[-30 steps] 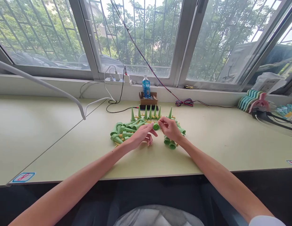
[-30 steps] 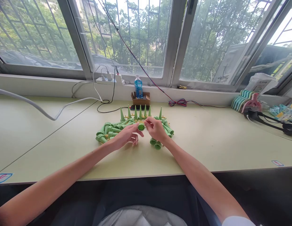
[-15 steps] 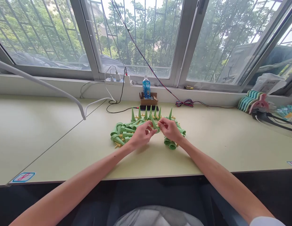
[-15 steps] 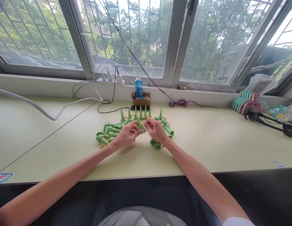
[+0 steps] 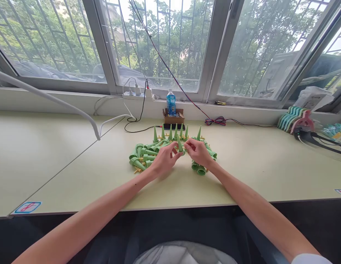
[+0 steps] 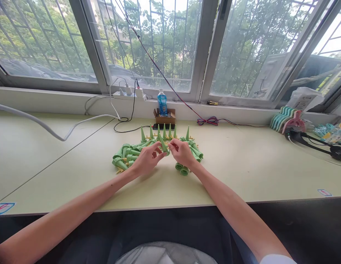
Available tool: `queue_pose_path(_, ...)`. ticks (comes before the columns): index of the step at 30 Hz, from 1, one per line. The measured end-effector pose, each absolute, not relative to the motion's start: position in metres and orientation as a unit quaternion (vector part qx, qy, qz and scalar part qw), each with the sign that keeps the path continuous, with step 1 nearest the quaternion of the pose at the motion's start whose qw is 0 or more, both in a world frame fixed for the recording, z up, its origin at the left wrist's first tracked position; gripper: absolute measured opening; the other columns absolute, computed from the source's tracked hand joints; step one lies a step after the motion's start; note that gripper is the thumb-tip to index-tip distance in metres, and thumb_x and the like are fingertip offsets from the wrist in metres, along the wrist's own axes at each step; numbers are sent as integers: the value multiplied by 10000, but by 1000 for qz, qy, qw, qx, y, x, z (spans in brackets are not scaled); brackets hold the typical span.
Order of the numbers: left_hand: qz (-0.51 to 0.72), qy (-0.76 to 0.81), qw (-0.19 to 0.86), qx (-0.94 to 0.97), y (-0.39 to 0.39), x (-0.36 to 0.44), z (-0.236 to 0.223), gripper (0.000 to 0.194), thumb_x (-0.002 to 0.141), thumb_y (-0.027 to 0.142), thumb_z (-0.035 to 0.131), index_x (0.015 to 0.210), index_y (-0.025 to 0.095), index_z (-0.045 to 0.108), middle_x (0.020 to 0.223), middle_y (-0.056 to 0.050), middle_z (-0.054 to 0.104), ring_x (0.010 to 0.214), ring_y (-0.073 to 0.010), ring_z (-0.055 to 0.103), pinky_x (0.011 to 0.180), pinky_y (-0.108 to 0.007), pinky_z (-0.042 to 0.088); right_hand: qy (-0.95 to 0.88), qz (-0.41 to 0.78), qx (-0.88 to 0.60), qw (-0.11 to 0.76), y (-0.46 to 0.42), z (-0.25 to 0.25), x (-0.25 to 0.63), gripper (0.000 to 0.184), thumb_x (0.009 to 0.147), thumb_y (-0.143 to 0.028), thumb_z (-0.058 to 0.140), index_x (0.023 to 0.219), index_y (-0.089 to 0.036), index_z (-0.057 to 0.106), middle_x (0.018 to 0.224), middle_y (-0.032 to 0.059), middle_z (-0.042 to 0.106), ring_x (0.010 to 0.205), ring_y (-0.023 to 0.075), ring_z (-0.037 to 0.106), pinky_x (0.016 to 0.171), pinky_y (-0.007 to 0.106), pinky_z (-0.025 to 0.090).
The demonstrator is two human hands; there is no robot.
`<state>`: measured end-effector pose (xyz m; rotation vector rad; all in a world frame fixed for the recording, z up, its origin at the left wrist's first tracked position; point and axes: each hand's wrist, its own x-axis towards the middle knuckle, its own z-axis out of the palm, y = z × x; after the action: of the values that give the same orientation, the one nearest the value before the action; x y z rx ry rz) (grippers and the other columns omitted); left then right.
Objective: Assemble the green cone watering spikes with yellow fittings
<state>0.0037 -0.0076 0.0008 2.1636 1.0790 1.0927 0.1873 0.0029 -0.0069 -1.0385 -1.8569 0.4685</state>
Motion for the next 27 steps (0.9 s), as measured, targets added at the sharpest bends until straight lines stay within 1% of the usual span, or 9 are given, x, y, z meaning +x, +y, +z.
queue_pose_path(4, 388, 422, 328, 751, -7, 7, 2, 255, 836, 442, 608, 911, 216, 515, 750, -4, 630, 464, -112, 522, 461, -239, 400, -750, 185, -428, 469, 3, -7, 186, 283, 921, -419, 465, 750, -200, 517, 584, -22, 483, 506, 111, 422, 506, 239, 341)
queue_pose_path(6, 394, 429, 385, 716, -6, 8, 4, 301, 842, 492, 586, 902, 211, 497, 746, -13, 630, 467, -121, 546, 418, -232, 401, -744, 185, -430, 477, 3, -7, 186, 280, 922, -419, 467, 753, -200, 511, 583, -24, 481, 495, 108, 424, 496, 238, 333)
queue_pose_path(8, 399, 438, 446, 671, -4, 8, 6, 358, 861, 550, 531, 838, 193, 500, 749, -34, 634, 468, -124, 555, 392, -231, 404, -735, 188, -433, 487, 3, -6, 186, 282, 922, -425, 470, 755, -200, 501, 580, -29, 469, 480, 103, 419, 482, 237, 320)
queue_pose_path(10, 387, 446, 509, 627, -3, 7, 9, 469, 873, 606, 470, 727, 163, 520, 715, -59, 629, 464, -124, 551, 394, -240, 413, -727, 193, -435, 496, 3, -6, 186, 289, 923, -433, 471, 754, -199, 490, 580, -33, 449, 469, 97, 409, 469, 235, 308)
queue_pose_path(12, 358, 447, 564, 595, -3, 6, 12, 594, 865, 659, 433, 613, 132, 543, 654, -81, 619, 458, -121, 539, 418, -247, 418, -725, 199, -428, 501, 2, -5, 186, 290, 923, -434, 475, 757, -197, 489, 593, -33, 443, 473, 92, 407, 466, 230, 307)
queue_pose_path(14, 331, 437, 606, 577, -4, 5, 15, 676, 844, 701, 426, 554, 107, 570, 625, -100, 626, 463, -115, 529, 455, -249, 423, -732, 208, -412, 501, 1, -5, 186, 280, 922, -425, 484, 764, -193, 499, 614, -30, 454, 491, 89, 414, 477, 224, 323)
queue_pose_path(17, 298, 422, 643, 565, -6, 4, 15, 720, 815, 732, 441, 576, 79, 629, 664, -125, 659, 489, -111, 536, 506, -253, 439, -744, 227, -385, 496, 1, -7, 185, 267, 919, -414, 493, 778, -189, 519, 632, -27, 468, 511, 87, 416, 496, 218, 345)
queue_pose_path(20, 285, 411, 659, 562, -7, 5, 13, 725, 794, 739, 468, 633, 62, 670, 747, -147, 683, 522, -116, 557, 529, -259, 455, -748, 241, -376, 491, 2, -8, 185, 259, 913, -412, 507, 783, -189, 525, 625, -31, 457, 512, 84, 400, 495, 215, 343)
queue_pose_path(27, 313, 393, 656, 563, -8, 5, 11, 640, 742, 712, 582, 727, 77, 663, 903, -150, 683, 530, -120, 581, 507, -270, 478, -752, 238, -376, 487, 3, -9, 187, 258, 911, -411, 498, 779, -191, 521, 614, -29, 467, 522, 93, 414, 511, 222, 362)
